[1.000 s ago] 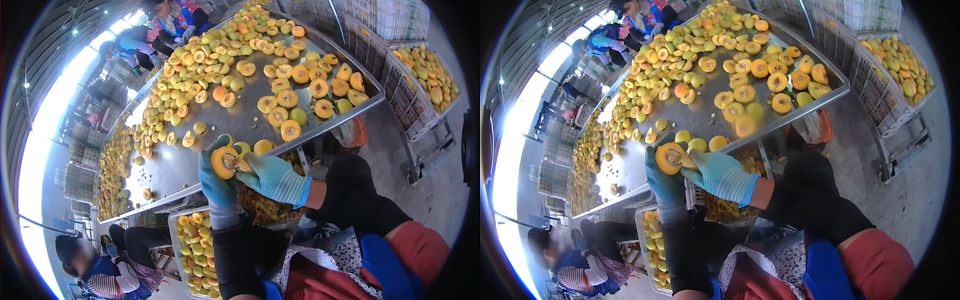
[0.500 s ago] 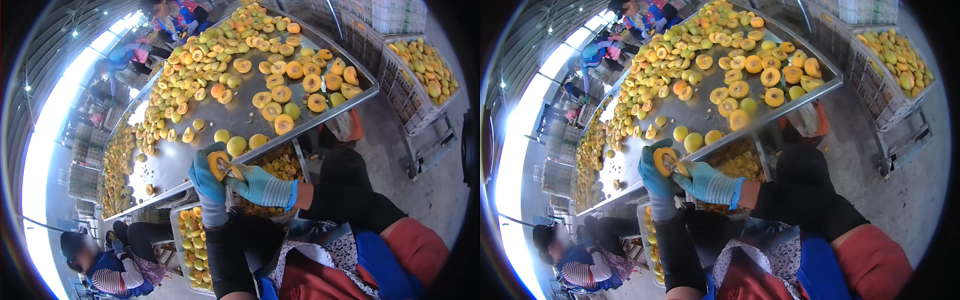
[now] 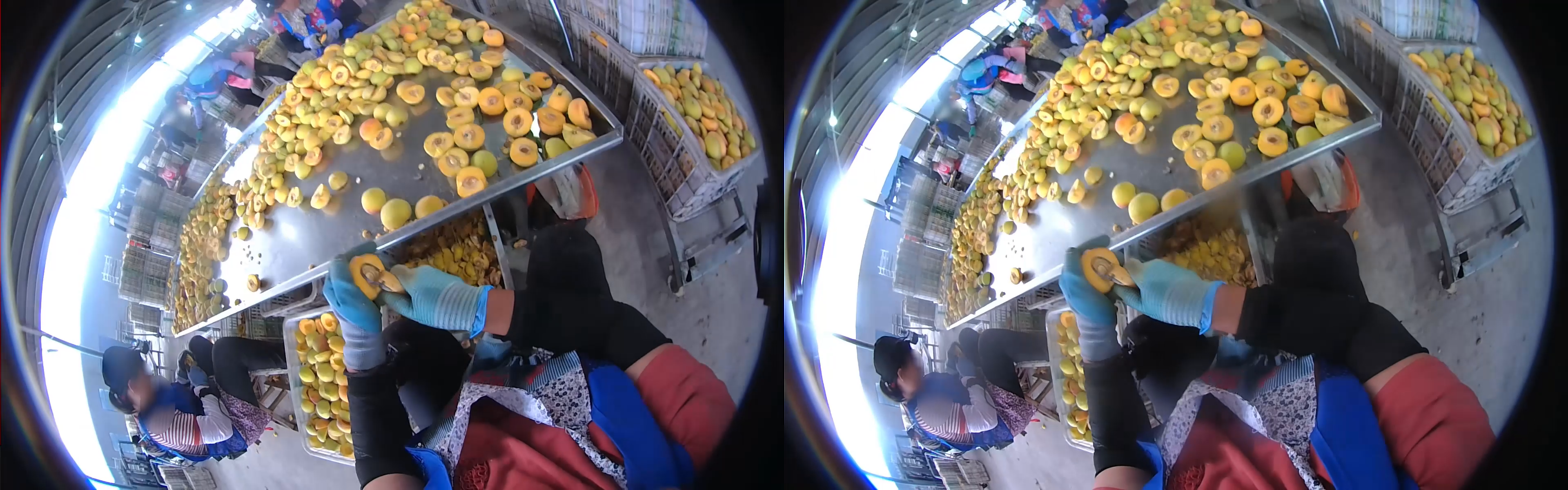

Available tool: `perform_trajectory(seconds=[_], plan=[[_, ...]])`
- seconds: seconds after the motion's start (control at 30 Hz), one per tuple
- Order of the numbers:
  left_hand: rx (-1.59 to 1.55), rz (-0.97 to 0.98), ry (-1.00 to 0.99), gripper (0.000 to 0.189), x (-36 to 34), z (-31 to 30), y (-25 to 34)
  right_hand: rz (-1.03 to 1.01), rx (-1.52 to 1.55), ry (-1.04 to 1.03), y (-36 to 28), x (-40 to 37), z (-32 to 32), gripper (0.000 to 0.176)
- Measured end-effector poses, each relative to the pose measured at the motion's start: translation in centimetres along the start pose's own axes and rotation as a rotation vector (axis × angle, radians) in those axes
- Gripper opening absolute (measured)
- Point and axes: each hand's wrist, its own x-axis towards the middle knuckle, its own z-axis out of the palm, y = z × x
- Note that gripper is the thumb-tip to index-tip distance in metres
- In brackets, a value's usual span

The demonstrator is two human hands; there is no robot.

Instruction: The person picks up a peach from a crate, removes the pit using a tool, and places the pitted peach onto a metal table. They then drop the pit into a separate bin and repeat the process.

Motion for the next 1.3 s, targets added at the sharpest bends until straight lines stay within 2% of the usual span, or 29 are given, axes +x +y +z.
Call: perform_trajectory(seconds=[0.07, 0.13, 0.2, 0.3, 0.4, 0.43, 0.53, 0.57, 0.67, 0.7, 0.8, 0.83, 0.93, 0.97, 1.07, 1.1, 1.17, 1.2, 1.23, 1.3], plan=[[0.193, 0.101, -0.063, 0.045, 0.8, -1.8, -1.9, -0.009, 0.019, -0.017, -0.4, 0.0, -0.5, 0.029], [0.220, -0.064, -0.158, 0.041, 0.8, -1.7, 0.8, -0.041, 0.098, -0.057, 0.4, -0.1, 0.1, 0.031], [0.138, -0.124, -0.117, 0.052, 0.7, -1.0, 1.2, 0.071, 0.103, -0.113, 1.7, 0.2, 1.6, 0.036], [-0.234, 0.108, -0.100, 0.054, -0.4, 0.2, 1.1, 0.137, 0.099, -0.128, 0.1, 0.2, 0.9, 0.036], [-0.262, 0.181, 0.160, 0.056, -1.8, 3.5, 3.1, 0.111, 0.174, -0.080, -0.9, -0.1, 0.3, 0.034], [-0.338, 0.100, 0.252, 0.049, -1.4, 3.9, 3.0, -0.041, 0.168, -0.015, -0.1, -0.2, 1.0, 0.030], [-0.317, -0.027, -0.002, 0.035, -0.5, 2.2, 2.9, 0.212, 0.357, -0.270, 1.0, 0.3, 0.6, 0.028], [-0.347, -0.073, 0.042, 0.035, -0.1, 2.6, 3.2, 0.071, 0.295, -0.194, 2.2, 0.4, 1.1, 0.030], [-0.271, -0.153, -0.055, 0.040, 1.0, 2.5, 2.3, 0.118, 0.073, -0.241, 1.1, 0.3, -1.3, 0.032], [-0.248, -0.123, -0.039, 0.044, 1.1, 2.9, 1.6, 0.161, 0.066, -0.266, 0.2, 0.2, -2.1, 0.034], [-0.469, -0.168, -0.075, 0.044, 1.1, 3.5, 1.5, 0.526, 0.372, -0.415, -1.4, -0.2, -3.5, 0.036], [-0.459, -0.189, -0.111, 0.044, 1.1, 3.4, 1.6, 0.562, 0.435, -0.449, -0.9, -0.2, -3.5, 0.037], [-0.373, -0.168, -0.220, 0.043, 1.6, 2.9, 0.7, 0.286, 0.238, -0.389, 0.7, -0.1, -3.5, 0.033], [-0.381, -0.226, -0.186, 0.042, 1.6, 3.0, 0.6, 0.357, 0.293, -0.394, 0.7, -0.1, -3.4, 0.033], [-0.445, -0.185, -0.112, 0.042, 1.4, 3.7, 0.0, 0.608, 0.556, -0.455, 0.2, -0.3, -3.6, 0.033], [-0.446, -0.149, -0.108, 0.043, 1.3, 3.9, 0.0, 0.611, 0.459, -0.419, -0.9, -0.5, -3.8, 0.030], [-0.336, -0.175, -0.062, 0.041, 1.2, 4.2, 0.2, 0.135, 0.032, -0.225, 3.0, -0.5, -2.2, 0.027], [-0.068, -0.068, -0.081, 0.038, 1.3, 4.2, 0.5, -0.112, -0.154, -0.120, 4.5, -0.6, -1.0, 0.025], [-0.015, -0.210, -0.111, 0.035, 1.6, 4.2, 0.5, -0.032, -0.054, -0.140, 3.4, -0.5, -1.2, 0.023], [-0.351, -0.289, -0.126, 0.036, 1.5, 4.1, -0.5, 0.178, 0.130, -0.207, 2.3, -0.9, -1.7, 0.022]])
